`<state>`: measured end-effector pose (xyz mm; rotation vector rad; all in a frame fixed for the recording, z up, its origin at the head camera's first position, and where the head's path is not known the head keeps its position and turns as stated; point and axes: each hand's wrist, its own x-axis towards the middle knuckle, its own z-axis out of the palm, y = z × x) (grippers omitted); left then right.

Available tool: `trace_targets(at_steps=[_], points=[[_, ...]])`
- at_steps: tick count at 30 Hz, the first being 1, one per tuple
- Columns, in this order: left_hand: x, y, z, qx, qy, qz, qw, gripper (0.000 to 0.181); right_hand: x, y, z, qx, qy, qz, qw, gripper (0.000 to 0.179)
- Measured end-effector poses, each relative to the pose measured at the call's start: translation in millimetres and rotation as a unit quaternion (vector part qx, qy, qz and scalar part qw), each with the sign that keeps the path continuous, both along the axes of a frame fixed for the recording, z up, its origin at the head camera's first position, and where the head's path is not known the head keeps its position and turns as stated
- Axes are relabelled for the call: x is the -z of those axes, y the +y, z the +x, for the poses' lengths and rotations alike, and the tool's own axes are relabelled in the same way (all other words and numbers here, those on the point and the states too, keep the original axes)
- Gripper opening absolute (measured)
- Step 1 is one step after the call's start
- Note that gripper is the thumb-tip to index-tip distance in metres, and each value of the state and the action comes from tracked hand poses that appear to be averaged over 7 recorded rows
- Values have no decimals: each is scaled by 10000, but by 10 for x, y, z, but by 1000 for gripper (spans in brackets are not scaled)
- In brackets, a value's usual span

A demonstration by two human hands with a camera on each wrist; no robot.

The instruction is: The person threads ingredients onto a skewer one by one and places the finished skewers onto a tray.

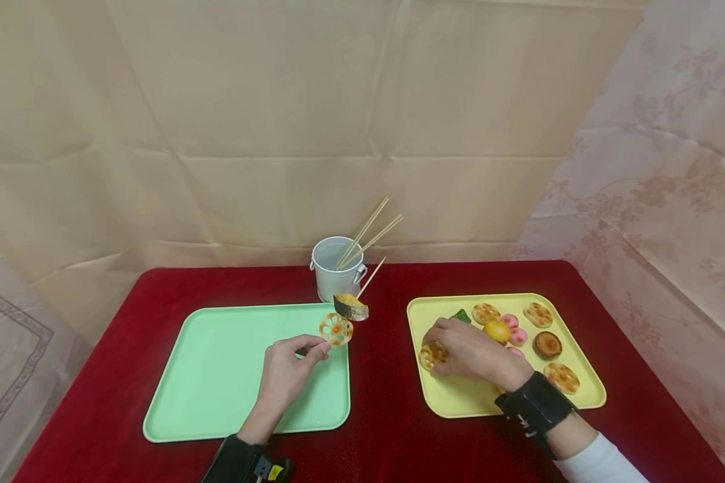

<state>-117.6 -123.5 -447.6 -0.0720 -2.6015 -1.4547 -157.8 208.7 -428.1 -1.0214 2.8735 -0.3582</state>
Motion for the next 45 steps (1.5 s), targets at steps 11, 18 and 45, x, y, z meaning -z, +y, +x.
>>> trace_targets(at_steps=[11, 18, 45], points=[[20, 3, -5, -9, -3, -47, 10000, 4, -104, -37, -48, 574, -379, -385, 9969, 42], [37, 9, 8, -5, 52, -37, 10000, 4, -150, -67, -102, 1082, -427, -1224, 9856, 41], [74, 29, 27, 17, -78, 53, 10000, 7, -127, -390, -218, 2260, -3335, -5743, 7127, 47]])
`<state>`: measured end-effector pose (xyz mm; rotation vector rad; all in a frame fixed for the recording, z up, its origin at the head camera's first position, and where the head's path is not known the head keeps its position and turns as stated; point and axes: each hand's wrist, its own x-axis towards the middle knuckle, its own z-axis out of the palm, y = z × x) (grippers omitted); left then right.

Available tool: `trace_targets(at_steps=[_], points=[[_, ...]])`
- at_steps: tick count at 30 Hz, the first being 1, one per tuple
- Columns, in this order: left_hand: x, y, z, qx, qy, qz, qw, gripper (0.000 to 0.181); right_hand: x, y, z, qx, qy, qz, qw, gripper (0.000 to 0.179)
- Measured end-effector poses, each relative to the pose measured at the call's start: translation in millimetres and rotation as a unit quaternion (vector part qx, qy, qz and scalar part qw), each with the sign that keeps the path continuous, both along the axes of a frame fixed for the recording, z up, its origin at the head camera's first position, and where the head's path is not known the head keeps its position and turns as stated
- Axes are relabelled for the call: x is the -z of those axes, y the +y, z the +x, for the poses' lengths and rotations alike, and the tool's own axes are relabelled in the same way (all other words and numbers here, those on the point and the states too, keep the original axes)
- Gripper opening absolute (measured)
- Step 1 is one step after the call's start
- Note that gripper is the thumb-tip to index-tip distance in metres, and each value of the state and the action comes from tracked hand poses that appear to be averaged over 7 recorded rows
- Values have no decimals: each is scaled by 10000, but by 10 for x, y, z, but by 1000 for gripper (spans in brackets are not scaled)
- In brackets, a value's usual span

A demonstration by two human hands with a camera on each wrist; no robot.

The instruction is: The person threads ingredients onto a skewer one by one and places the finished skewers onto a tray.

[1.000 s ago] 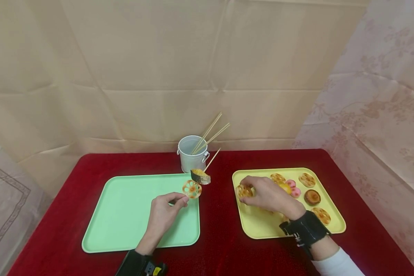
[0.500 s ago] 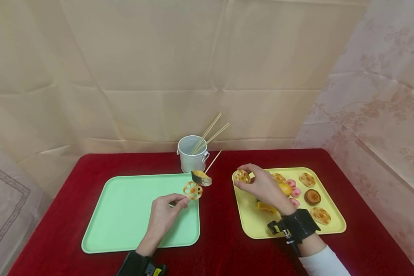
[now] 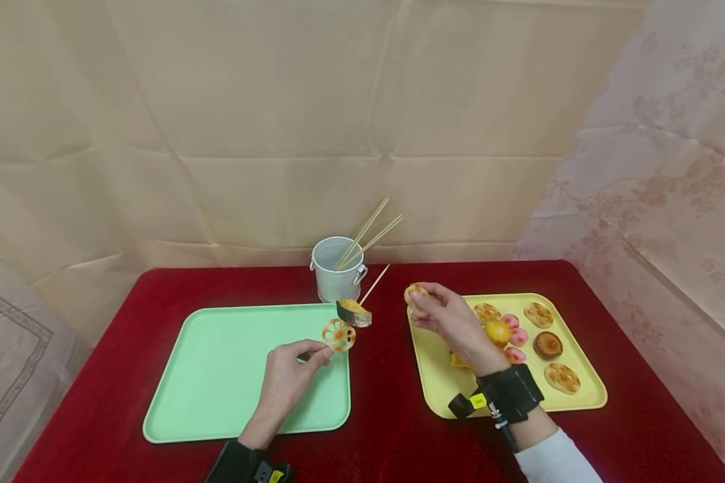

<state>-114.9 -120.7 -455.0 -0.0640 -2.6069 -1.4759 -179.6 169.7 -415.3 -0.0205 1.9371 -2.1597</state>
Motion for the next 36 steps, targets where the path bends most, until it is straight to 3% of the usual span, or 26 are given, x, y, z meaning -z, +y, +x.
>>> trace_targets(at_steps=[5, 11, 17, 26, 36], points=[[-1, -8, 2, 22, 17, 6, 10000, 6, -57, -22, -16, 121, -38, -419, 9990, 45], [10, 3, -12, 62, 51, 18, 10000, 8, -101, -72, -55, 334, 313, -555, 9974, 45], [-22, 15, 0, 155, 131, 65, 9998, 9, -68, -128, -86, 939, 349, -726, 9923, 43], [-114, 15, 29, 347, 204, -30, 9992, 9, -19, -148, -147, 1393, 275, -660, 9877, 40], [-138, -20, 35, 528, 136, -337, 9979, 8, -23, -120, -182, 1643, 200, -699, 9837, 41]])
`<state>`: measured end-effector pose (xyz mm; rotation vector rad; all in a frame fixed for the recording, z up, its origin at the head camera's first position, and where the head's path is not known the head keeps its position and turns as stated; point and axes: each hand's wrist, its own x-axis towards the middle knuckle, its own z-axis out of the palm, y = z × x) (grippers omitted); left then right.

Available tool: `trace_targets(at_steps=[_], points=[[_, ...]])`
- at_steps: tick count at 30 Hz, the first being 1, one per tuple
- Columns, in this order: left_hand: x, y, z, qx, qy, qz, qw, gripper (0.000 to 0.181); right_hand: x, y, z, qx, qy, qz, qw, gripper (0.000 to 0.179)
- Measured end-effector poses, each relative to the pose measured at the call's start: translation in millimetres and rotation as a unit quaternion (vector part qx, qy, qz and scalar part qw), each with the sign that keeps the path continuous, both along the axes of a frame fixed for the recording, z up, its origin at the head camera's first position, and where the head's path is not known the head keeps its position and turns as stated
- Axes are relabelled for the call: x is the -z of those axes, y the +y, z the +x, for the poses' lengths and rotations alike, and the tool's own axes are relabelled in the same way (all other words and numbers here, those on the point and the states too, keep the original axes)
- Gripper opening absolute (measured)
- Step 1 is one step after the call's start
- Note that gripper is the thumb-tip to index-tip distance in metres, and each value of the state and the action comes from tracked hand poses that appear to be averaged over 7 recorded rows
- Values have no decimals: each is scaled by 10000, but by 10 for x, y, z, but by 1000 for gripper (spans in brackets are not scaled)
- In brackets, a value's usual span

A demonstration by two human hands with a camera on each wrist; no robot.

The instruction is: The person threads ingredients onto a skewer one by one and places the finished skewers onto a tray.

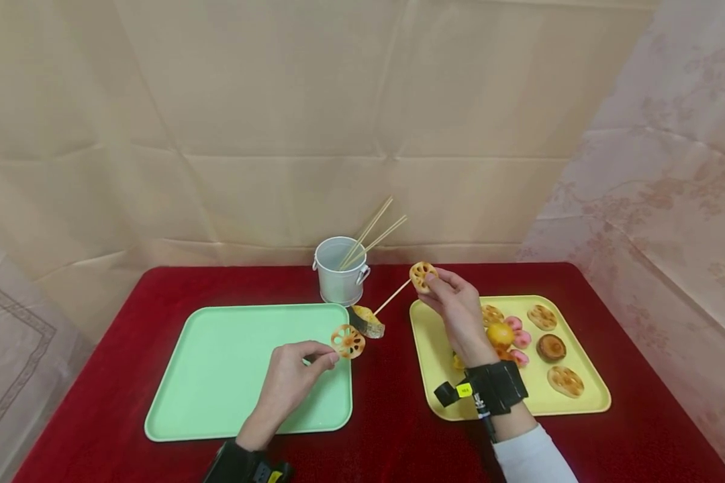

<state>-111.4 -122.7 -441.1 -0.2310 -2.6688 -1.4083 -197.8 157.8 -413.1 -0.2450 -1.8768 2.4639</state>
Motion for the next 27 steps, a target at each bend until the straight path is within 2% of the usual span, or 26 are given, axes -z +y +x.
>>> trace_targets(at_steps=[6, 16, 27], points=[[8, -15, -44, 34, -64, -74, 9999, 7, -37, -8, -17, 14, -79, 78, 9999, 40], [14, -27, -52, 43, -119, -84, 9999, 5, -61, -28, 4, -92, 30, 608, 9981, 42], [34, -16, -57, 30, -102, 22, 9999, 8, -61, -69, 50, -464, 151, 1061, 9932, 44]])
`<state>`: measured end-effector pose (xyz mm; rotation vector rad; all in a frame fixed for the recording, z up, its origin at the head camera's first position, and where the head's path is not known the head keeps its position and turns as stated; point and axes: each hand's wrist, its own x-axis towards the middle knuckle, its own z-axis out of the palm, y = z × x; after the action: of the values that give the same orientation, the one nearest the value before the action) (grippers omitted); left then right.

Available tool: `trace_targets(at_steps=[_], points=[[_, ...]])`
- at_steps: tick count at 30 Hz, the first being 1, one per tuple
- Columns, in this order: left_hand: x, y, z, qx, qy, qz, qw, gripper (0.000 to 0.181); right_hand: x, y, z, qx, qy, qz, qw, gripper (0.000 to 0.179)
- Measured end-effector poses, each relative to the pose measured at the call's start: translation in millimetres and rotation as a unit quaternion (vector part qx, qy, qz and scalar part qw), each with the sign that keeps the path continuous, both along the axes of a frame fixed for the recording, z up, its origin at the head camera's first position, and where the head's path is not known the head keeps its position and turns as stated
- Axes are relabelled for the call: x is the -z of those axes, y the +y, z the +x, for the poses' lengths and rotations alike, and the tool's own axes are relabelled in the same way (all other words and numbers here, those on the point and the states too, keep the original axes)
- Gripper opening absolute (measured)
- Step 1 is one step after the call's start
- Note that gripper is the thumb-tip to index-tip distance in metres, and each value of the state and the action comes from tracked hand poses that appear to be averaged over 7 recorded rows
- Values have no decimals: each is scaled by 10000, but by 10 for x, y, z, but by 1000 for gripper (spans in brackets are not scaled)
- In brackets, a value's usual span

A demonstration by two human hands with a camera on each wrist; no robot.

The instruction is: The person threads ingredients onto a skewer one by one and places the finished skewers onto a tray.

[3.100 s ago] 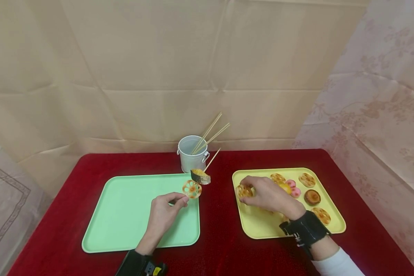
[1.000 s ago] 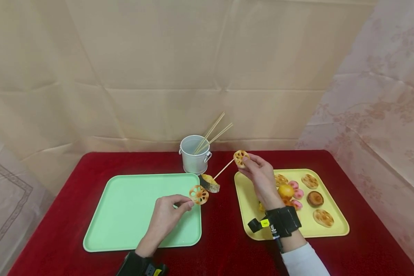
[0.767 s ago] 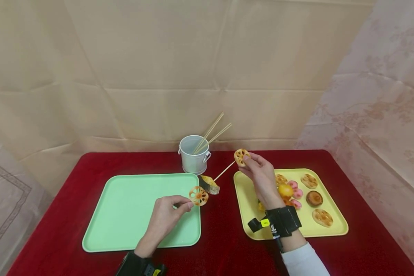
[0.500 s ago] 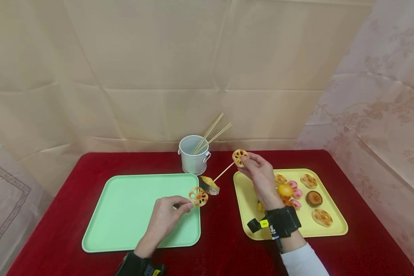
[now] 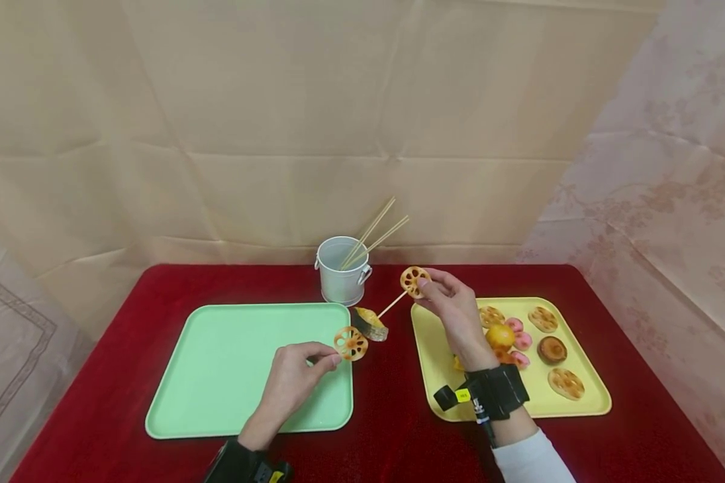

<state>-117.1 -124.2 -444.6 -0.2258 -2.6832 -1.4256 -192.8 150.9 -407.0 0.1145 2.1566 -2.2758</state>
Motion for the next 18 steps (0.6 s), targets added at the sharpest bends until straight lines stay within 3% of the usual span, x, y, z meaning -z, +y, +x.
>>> trace_targets(at_steps=[18], points=[[-1, 21, 4, -77, 177, 44, 9998, 8, 54, -260, 93, -402, -200, 560, 9974, 35]])
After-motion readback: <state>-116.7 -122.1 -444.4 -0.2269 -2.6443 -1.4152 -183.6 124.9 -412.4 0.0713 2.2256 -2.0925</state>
